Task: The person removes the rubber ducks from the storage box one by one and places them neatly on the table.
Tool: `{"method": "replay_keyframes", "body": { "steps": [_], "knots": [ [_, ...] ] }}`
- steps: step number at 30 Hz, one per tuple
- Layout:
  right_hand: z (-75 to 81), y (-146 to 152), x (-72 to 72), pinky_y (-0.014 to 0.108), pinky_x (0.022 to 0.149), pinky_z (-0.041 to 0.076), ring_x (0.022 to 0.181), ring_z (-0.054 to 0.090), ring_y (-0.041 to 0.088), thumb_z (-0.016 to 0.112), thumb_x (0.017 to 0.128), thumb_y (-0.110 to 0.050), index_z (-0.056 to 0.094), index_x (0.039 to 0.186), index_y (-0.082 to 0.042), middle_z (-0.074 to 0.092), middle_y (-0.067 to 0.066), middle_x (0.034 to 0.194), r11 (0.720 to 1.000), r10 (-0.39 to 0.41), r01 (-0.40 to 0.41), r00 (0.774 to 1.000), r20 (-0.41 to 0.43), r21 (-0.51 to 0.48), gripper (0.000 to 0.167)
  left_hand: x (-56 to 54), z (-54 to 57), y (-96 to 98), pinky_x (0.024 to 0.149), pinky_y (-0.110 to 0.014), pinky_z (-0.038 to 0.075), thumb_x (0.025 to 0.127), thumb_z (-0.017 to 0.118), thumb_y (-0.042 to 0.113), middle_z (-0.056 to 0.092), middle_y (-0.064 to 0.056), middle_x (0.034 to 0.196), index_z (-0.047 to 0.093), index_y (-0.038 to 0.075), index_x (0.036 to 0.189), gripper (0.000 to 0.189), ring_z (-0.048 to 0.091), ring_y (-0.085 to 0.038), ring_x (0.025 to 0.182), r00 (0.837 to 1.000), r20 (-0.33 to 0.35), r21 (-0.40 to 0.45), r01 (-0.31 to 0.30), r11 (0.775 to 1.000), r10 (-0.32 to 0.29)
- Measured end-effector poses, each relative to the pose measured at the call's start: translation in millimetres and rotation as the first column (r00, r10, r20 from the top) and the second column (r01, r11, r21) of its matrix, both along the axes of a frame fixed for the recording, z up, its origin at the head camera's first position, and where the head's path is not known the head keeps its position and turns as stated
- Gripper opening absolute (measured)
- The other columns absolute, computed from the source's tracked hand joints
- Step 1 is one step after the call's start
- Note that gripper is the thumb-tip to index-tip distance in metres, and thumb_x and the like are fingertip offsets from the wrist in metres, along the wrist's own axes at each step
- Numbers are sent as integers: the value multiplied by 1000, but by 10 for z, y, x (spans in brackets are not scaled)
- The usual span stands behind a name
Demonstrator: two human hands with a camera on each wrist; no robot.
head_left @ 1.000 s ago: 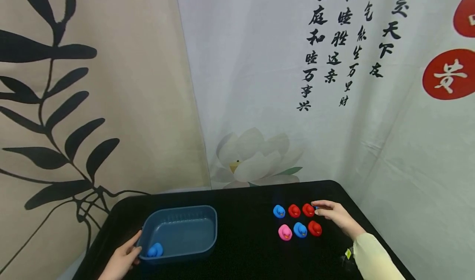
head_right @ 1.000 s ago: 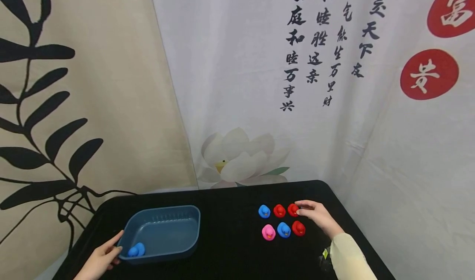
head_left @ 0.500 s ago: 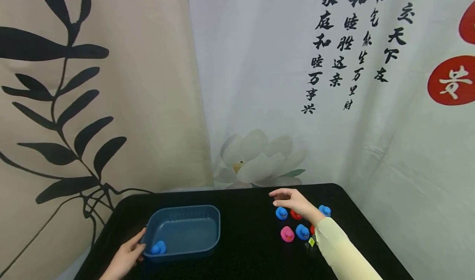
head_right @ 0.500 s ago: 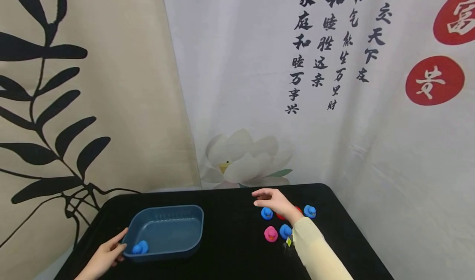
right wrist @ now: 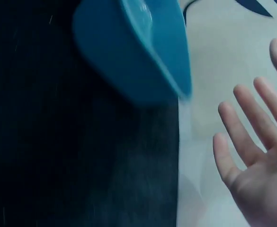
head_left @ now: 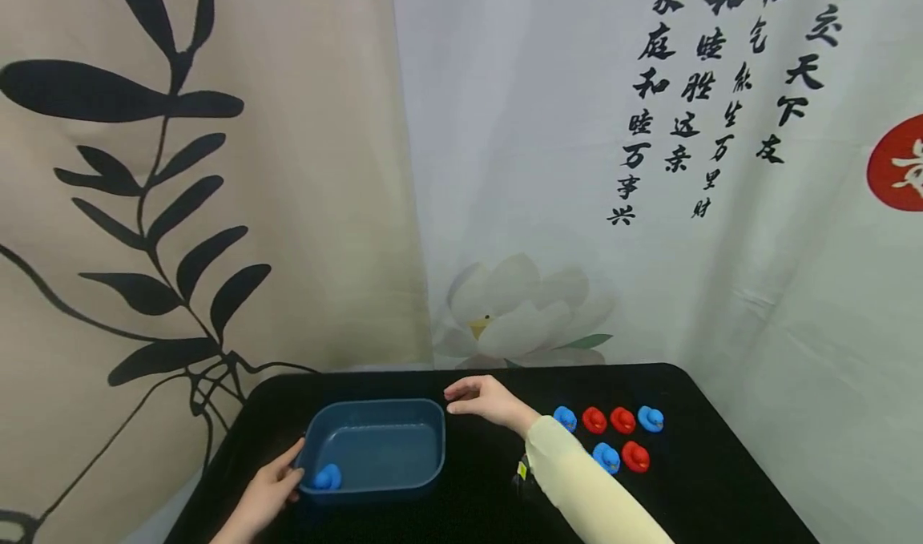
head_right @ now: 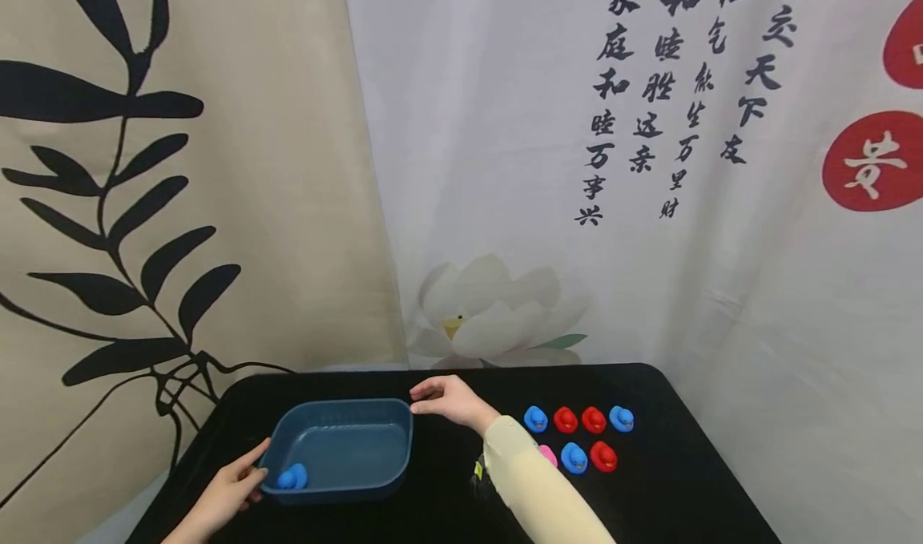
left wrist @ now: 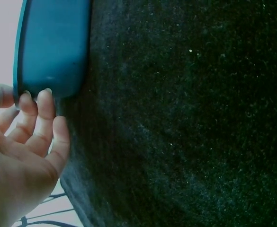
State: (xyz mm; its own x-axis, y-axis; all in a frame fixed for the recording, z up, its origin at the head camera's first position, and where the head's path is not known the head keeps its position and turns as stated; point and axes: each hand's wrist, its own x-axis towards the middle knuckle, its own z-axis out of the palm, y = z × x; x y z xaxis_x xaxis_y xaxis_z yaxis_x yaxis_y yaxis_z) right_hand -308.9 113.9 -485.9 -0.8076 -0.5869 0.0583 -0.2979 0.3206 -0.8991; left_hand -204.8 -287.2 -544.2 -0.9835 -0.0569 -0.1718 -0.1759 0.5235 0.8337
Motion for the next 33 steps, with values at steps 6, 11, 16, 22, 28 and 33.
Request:
{"method": "replay_keyframes", "body": {
  "steps": [6,11,16,22,28,33],
  "knots": [
    [-60,-617,-10,32,86,52,98,63,10,70,89,-25,69,114,-16,68,4,112,1000,10,-11,999,43,21,27,19,37,5,58,-32,49,93,54,11,55,-8,76,36,-2,146,57,57,-23,66,1000,-29,13,-2,1000,2],
    [-163,-975,10,34,87,52,98,63,10,71,88,-23,69,113,-13,68,0,109,999,21,-23,995,93,24,27,18,48,30,57,-32,48,92,54,10,54,-8,74,37,-3,145,57,56,-23,65,999,-44,2,-11,1000,11],
    [-256,-1304,108,33,86,52,98,62,11,71,88,-21,68,115,-7,68,-3,106,998,55,-59,990,126,27,31,40,37,26,56,-32,48,92,55,10,54,-8,74,37,-2,146,57,56,-23,65,999,-42,17,-20,1000,21],
    [-335,-1598,270,38,82,54,92,62,10,71,87,-21,68,114,-8,67,-6,101,994,88,-101,968,237,46,31,50,36,23,57,-32,49,93,54,10,55,-9,75,37,-1,146,57,57,-24,65,999,-37,44,-16,999,18],
    [-318,-1810,359,36,77,53,86,60,10,69,86,-24,70,111,-10,65,-6,95,986,104,-136,954,281,98,28,45,34,28,59,-33,49,93,54,10,55,-8,75,38,-2,145,56,57,-23,66,999,-47,33,-16,999,18],
    [-415,-1961,376,30,74,50,83,61,14,70,86,-25,72,108,-11,65,-6,89,979,112,-157,946,305,128,26,54,30,12,58,-32,50,93,54,9,56,-8,75,38,-1,146,56,57,-23,66,999,-46,28,-25,999,27]
  ]
}}
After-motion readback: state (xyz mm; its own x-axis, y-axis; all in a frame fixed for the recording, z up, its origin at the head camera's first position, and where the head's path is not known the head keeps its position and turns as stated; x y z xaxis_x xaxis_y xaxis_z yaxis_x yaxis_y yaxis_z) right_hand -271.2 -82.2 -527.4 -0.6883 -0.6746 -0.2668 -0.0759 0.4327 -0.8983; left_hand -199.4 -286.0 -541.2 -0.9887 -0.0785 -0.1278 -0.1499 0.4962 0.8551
